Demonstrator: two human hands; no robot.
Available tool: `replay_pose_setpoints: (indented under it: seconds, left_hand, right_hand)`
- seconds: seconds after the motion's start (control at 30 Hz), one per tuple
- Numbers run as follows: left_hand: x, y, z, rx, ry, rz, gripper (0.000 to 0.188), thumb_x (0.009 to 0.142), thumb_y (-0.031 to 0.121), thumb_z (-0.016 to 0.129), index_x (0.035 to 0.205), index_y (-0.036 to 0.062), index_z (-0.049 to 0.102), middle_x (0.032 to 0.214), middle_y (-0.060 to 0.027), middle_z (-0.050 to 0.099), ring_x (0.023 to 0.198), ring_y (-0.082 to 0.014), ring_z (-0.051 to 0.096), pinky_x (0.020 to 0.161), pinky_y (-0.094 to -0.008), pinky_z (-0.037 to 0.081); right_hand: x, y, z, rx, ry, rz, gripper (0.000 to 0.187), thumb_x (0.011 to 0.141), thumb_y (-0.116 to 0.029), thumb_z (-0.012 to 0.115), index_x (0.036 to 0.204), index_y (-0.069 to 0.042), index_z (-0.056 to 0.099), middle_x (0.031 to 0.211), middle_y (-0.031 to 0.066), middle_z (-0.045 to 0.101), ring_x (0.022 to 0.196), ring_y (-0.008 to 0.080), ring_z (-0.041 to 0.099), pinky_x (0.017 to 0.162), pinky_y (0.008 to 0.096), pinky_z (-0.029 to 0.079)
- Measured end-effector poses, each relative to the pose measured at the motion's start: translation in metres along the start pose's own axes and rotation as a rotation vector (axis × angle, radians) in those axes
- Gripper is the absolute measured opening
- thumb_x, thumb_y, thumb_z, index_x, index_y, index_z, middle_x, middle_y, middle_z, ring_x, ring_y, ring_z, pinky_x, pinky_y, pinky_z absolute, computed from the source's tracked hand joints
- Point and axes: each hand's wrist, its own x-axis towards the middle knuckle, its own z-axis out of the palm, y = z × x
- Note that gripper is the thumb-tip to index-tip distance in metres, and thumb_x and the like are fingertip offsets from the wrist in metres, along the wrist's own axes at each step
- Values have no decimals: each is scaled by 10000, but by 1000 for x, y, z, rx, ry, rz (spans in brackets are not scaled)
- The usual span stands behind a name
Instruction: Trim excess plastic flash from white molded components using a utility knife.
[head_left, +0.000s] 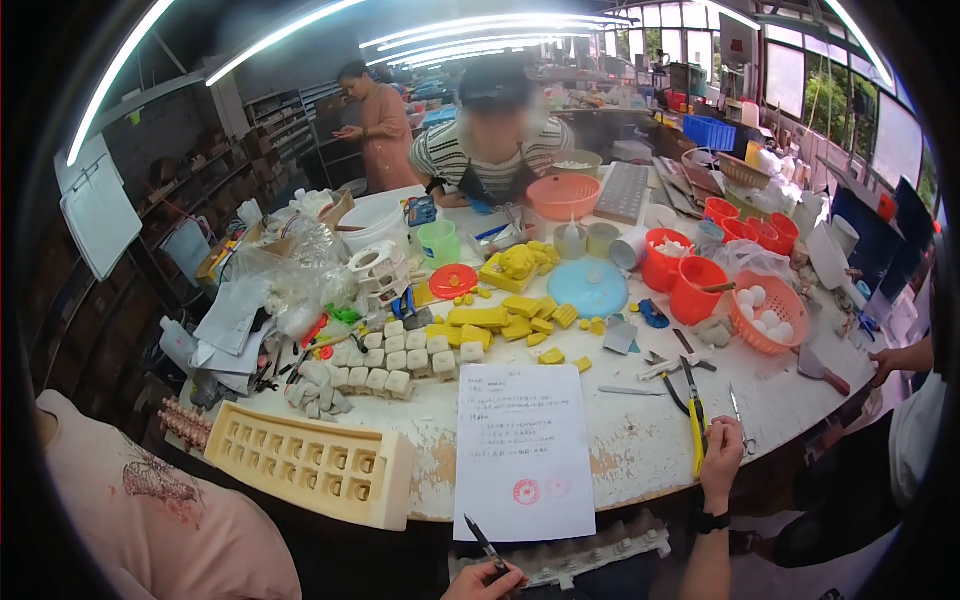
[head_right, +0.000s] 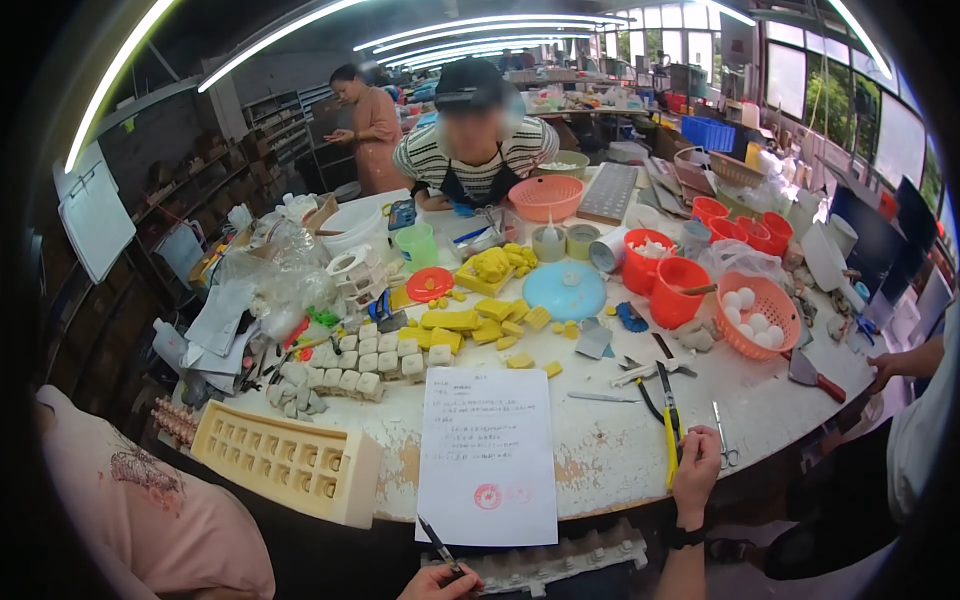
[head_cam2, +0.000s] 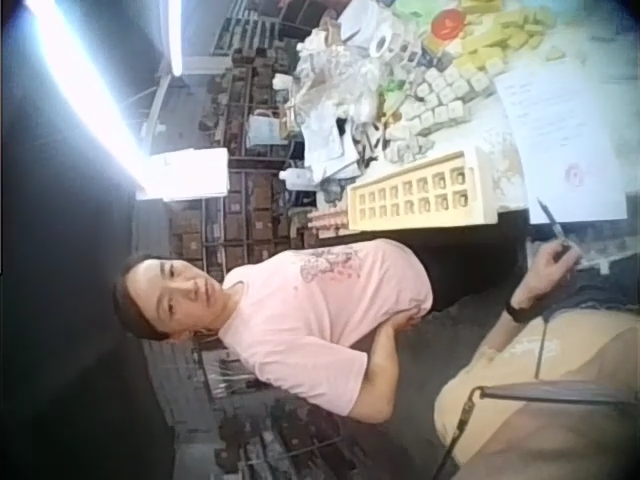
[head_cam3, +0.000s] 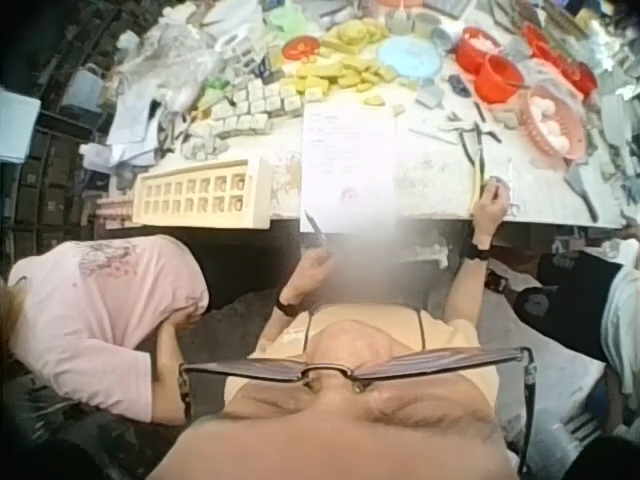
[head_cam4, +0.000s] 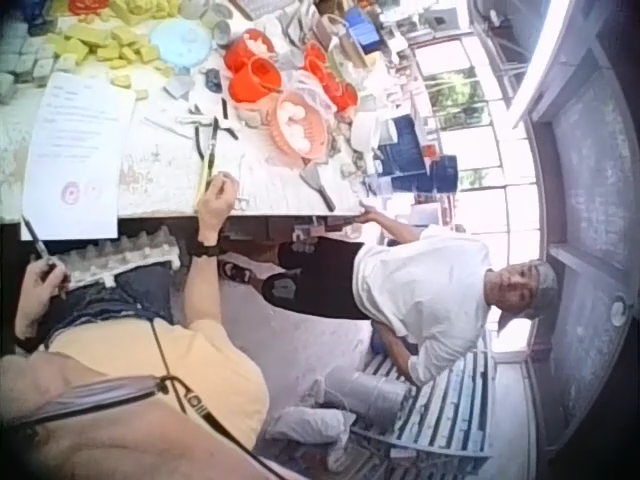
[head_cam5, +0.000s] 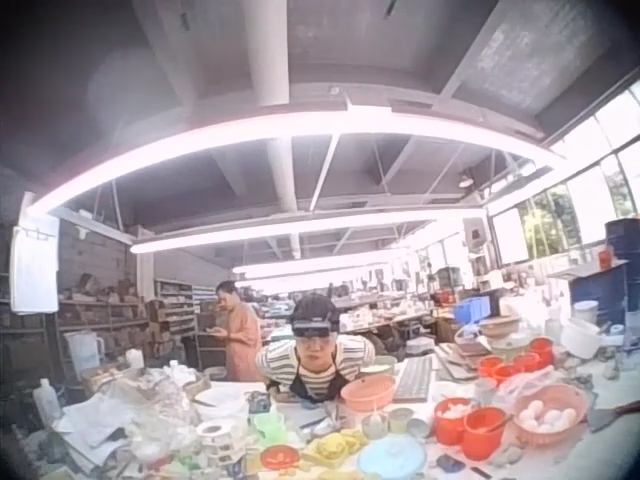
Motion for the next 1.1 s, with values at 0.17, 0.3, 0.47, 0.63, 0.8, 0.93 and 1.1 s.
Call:
replay_pose_setpoints:
  seconds: [0.17, 0.3, 0.47, 0.63, 0.8, 0.93, 1.1]
  left_hand:
    - [13, -24, -9, -60, -103, 98, 231, 1011, 227, 619, 1083, 16, 680, 932, 3, 679, 820, -55, 588, 745, -216, 476]
    - [13, -28, -11, -94, -140, 118, 243, 1024, 230, 596, 1110, 13, 666, 1003, -23, 685, 863, -66, 598, 756, -226, 496]
    - [7, -22, -12, -10, -114, 157, 251, 1031, 241, 584, 1096, 10, 659, 995, -6, 680, 826, -59, 578, 739, -219, 483]
    - [2, -9, -13, 24, -174, 254, 231, 1034, 233, 575, 1067, 18, 656, 970, -4, 681, 825, -60, 572, 749, -224, 482]
    - [-8, 14, -3, -59, -166, 300, 240, 1034, 247, 574, 1081, 22, 645, 950, -3, 676, 867, -68, 594, 796, -233, 492]
    - [-16, 19, -3, -48, -165, 324, 248, 1036, 263, 573, 1095, 28, 625, 944, -4, 668, 889, -64, 604, 815, -232, 499]
    - [-30, 28, -2, -78, -96, 342, 252, 1038, 269, 570, 1105, 32, 624, 951, -6, 664, 876, -66, 597, 809, -234, 494]
  right_hand:
    - [6, 15, -10, 84, 6, 5, 241, 1026, -106, 504, 825, 25, 510, 1010, 84, 564, 896, 166, 527, 825, 290, 437]
    - [10, 45, -15, 219, 63, -29, 249, 1053, -163, 497, 887, 17, 547, 1043, 54, 585, 942, 138, 536, 893, 271, 424]
    - [3, -4, -10, 410, 147, -133, 203, 1027, -95, 465, 843, -13, 484, 1082, 70, 574, 1024, 181, 544, 964, 320, 406]
    - [-23, -143, 27, 681, -597, -141, 85, 884, -40, 545, 815, 4, 570, 907, 134, 568, 766, 173, 571, 717, 295, 488]
    - [-22, -204, 70, 558, -1157, -386, 52, 826, -8, 705, 870, -23, 679, 862, 104, 711, 802, 213, 705, 718, 292, 538]
    - [-18, -233, 94, 579, -1429, -512, 109, 846, -34, 719, 952, -50, 697, 902, 79, 713, 835, 221, 709, 730, 303, 549]
    - [-13, -254, 111, 627, -1837, -780, 375, 864, -116, 736, 1229, -85, 654, 1162, 96, 660, 800, 219, 703, 707, 312, 553]
